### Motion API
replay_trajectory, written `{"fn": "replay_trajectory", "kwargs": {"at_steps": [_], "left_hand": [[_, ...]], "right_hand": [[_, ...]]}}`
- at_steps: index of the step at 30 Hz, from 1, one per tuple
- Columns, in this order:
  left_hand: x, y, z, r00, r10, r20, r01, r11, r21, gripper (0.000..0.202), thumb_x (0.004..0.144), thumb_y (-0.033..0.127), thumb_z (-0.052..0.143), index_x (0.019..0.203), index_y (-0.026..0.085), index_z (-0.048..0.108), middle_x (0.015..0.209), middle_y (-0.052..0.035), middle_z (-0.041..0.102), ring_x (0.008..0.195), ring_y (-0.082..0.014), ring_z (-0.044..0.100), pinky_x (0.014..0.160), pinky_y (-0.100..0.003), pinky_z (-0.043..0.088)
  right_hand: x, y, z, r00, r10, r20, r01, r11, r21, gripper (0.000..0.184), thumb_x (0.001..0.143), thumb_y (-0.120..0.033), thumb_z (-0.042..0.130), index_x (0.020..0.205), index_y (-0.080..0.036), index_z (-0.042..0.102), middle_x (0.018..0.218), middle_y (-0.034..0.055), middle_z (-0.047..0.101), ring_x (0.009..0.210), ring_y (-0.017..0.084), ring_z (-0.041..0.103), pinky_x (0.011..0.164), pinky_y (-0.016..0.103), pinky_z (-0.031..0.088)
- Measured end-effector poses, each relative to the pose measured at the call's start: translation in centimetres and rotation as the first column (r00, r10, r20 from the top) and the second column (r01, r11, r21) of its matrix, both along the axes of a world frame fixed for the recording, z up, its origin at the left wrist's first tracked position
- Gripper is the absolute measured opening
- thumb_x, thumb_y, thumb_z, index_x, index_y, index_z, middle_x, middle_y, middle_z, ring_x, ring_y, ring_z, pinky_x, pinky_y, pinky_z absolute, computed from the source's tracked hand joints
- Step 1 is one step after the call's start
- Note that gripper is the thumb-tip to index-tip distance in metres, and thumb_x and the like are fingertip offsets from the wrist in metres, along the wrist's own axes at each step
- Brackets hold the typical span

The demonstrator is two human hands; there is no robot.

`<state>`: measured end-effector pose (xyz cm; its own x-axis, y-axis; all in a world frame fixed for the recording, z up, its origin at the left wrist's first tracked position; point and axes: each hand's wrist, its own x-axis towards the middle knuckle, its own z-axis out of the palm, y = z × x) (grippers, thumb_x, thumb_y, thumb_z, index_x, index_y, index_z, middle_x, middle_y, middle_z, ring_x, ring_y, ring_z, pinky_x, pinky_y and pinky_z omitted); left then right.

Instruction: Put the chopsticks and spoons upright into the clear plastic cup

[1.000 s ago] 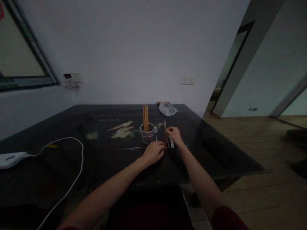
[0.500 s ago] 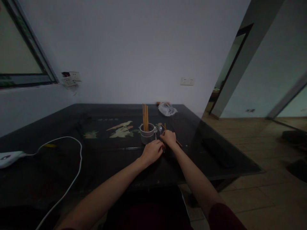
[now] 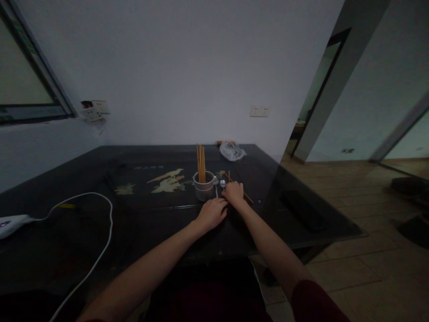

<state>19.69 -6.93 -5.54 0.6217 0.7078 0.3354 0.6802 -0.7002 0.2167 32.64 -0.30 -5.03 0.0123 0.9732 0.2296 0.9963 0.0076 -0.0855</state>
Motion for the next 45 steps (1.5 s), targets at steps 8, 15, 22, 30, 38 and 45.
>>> {"fn": "replay_trajectory", "kwargs": {"at_steps": [8, 15, 22, 30, 38, 45], "left_hand": [[0.1, -0.3, 0.4, 0.999, -0.036, -0.029, 0.035, 0.999, -0.027, 0.025, 0.085, 0.02, 0.05, 0.106, 0.016, 0.061, 0.108, -0.0082, 0.066, 0.101, -0.023, 0.06, 0.09, -0.036, 0.048], [0.0, 0.0, -0.3, 0.999, -0.047, -0.016, 0.047, 0.999, -0.018, 0.033, 0.085, 0.021, 0.05, 0.117, 0.018, 0.058, 0.121, -0.007, 0.062, 0.11, -0.0212, 0.056, 0.097, -0.035, 0.044], [-0.1, 0.0, -0.6, 0.999, -0.032, 0.001, 0.032, 0.999, -0.027, 0.034, 0.086, 0.022, 0.049, 0.118, 0.018, 0.058, 0.123, -0.0065, 0.061, 0.113, -0.021, 0.054, 0.098, -0.034, 0.043], [0.0, 0.0, -0.6, 0.999, -0.035, -0.007, 0.035, 0.999, -0.021, 0.034, 0.085, 0.023, 0.05, 0.118, 0.018, 0.057, 0.125, -0.0071, 0.059, 0.114, -0.0212, 0.053, 0.099, -0.035, 0.043], [0.0, 0.1, -0.6, 0.999, -0.05, -0.012, 0.05, 0.999, -0.012, 0.033, 0.085, 0.021, 0.051, 0.117, 0.018, 0.057, 0.122, -0.0072, 0.06, 0.112, -0.0206, 0.054, 0.098, -0.035, 0.043], [-0.1, 0.1, -0.5, 0.999, -0.039, 0.003, 0.039, 0.999, -0.006, 0.032, 0.085, 0.022, 0.051, 0.116, 0.018, 0.057, 0.12, -0.0068, 0.061, 0.111, -0.0208, 0.054, 0.096, -0.034, 0.044]], "right_hand": [[-0.2, -0.5, 0.5, 0.999, 0.025, 0.032, -0.025, 1.0, -0.018, 0.025, 0.083, -0.029, 0.054, 0.094, -0.013, 0.069, 0.105, 0.0165, 0.068, 0.105, 0.028, 0.055, 0.088, 0.039, 0.033], [2.8, -1.0, 2.7, 0.994, -0.081, -0.076, 0.076, 0.995, -0.059, 0.032, 0.089, -0.039, 0.045, 0.098, -0.017, 0.067, 0.104, 0.0139, 0.068, 0.102, 0.025, 0.061, 0.084, 0.035, 0.04], [5.2, -0.9, 2.9, 0.965, -0.209, -0.158, 0.168, 0.955, -0.243, 0.033, 0.083, -0.04, 0.054, 0.104, -0.017, 0.065, 0.11, 0.016, 0.066, 0.103, 0.028, 0.062, 0.08, 0.033, 0.046], [4.1, -1.2, 2.1, 0.981, -0.152, -0.118, 0.109, 0.944, -0.311, 0.04, 0.076, -0.033, 0.066, 0.113, -0.018, 0.06, 0.115, 0.0173, 0.063, 0.106, 0.027, 0.062, 0.083, 0.033, 0.046], [4.3, -1.0, 2.0, 0.982, -0.122, -0.146, 0.079, 0.959, -0.272, 0.038, 0.073, -0.025, 0.067, 0.109, -0.015, 0.06, 0.111, 0.0186, 0.064, 0.103, 0.03, 0.063, 0.08, 0.034, 0.046], [4.5, -0.8, 1.7, 0.979, -0.092, -0.181, 0.045, 0.968, -0.246, 0.025, 0.072, -0.021, 0.065, 0.096, -0.016, 0.064, 0.102, 0.016, 0.068, 0.098, 0.027, 0.064, 0.076, 0.03, 0.045]]}}
